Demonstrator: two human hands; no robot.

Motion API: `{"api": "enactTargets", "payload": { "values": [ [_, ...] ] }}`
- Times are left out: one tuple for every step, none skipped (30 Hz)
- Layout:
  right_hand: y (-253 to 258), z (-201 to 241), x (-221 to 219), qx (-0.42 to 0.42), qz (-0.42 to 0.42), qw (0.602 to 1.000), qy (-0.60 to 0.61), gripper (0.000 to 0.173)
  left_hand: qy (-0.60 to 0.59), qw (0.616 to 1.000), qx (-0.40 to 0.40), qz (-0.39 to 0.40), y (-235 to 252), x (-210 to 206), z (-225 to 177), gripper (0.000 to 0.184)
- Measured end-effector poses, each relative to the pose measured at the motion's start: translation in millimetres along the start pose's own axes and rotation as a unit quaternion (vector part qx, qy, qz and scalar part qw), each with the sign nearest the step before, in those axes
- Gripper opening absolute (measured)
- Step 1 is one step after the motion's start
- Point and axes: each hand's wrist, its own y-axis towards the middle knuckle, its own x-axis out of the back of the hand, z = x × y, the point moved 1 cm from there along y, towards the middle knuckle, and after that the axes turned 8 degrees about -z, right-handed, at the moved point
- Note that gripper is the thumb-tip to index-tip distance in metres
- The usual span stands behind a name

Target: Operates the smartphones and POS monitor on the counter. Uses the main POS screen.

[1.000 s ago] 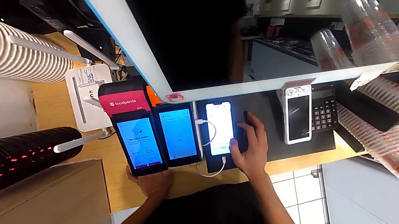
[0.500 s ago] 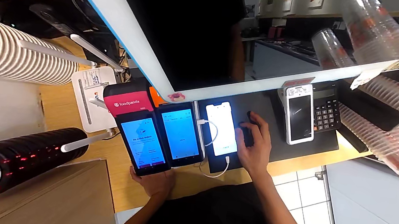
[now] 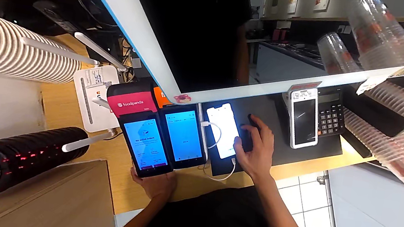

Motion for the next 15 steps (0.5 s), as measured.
{"api": "enactTargets", "payload": {
  "values": [
    [0.1,0.0,0.2,-0.001,0.000,1.000,0.000,0.037,0.001,1.000,-0.002,0.001,-0.1,0.4,-0.2,0.069],
    [0.0,-0.2,0.4,-0.002,0.000,1.000,0.002,0.037,0.002,1.000,-0.002,0.002,-0.1,0.5,-0.4,0.069],
    [-0.1,-0.5,0.5,-0.002,-0.001,1.000,0.004,0.035,0.004,1.000,-0.004,0.001,-0.2,0.1,-0.3,0.069],
    [-0.4,-0.7,0.5,-0.002,-0.003,1.000,0.008,0.033,0.006,1.000,-0.004,0.000,-0.2,-0.1,-0.3,0.069],
    [-0.7,-0.5,0.4,-0.002,-0.006,1.000,0.010,0.031,0.007,1.000,-0.005,0.000,-0.3,-0.1,-0.2,0.069],
    [-0.8,-0.2,0.2,-0.002,-0.008,1.000,0.011,0.029,0.007,1.000,-0.006,-0.001,-0.1,0.2,-0.4,0.069],
    [-0.7,0.1,0.2,-0.002,-0.010,1.000,0.012,0.028,0.006,1.000,-0.006,-0.004,0.1,0.4,-0.6,0.069],
    [-0.7,0.3,0.3,-0.002,-0.010,1.000,0.011,0.028,0.005,1.000,-0.007,-0.009,0.2,0.5,-0.9,0.069],
    [-0.7,0.4,0.6,-0.002,-0.012,1.000,0.011,0.028,0.003,1.000,-0.008,-0.016,0.3,0.4,-1.0,0.069],
    [-0.7,0.4,0.7,-0.002,-0.013,1.000,0.012,0.028,0.002,1.000,-0.007,-0.020,0.4,0.2,-1.2,0.070],
    [-0.6,0.3,0.5,-0.002,-0.015,1.000,0.014,0.028,0.000,1.000,-0.005,-0.021,0.5,-0.4,-0.9,0.070],
    [-0.6,0.4,0.2,-0.003,-0.016,1.000,0.017,0.028,0.001,1.000,-0.003,-0.019,0.6,-1.4,-0.2,0.070],
    [-0.9,0.4,-0.2,-0.004,-0.017,1.000,0.020,0.029,0.002,1.000,0.000,-0.015,0.5,-2.0,0.5,0.071],
    [-1.0,0.5,-0.3,-0.005,-0.017,1.000,0.022,0.030,0.003,1.000,0.004,-0.010,0.4,-2.4,0.9,0.071],
    [-1.0,0.6,-0.3,-0.005,-0.018,1.000,0.023,0.031,0.002,1.000,0.007,-0.007,0.0,-2.9,1.0,0.072]
  ]
}}
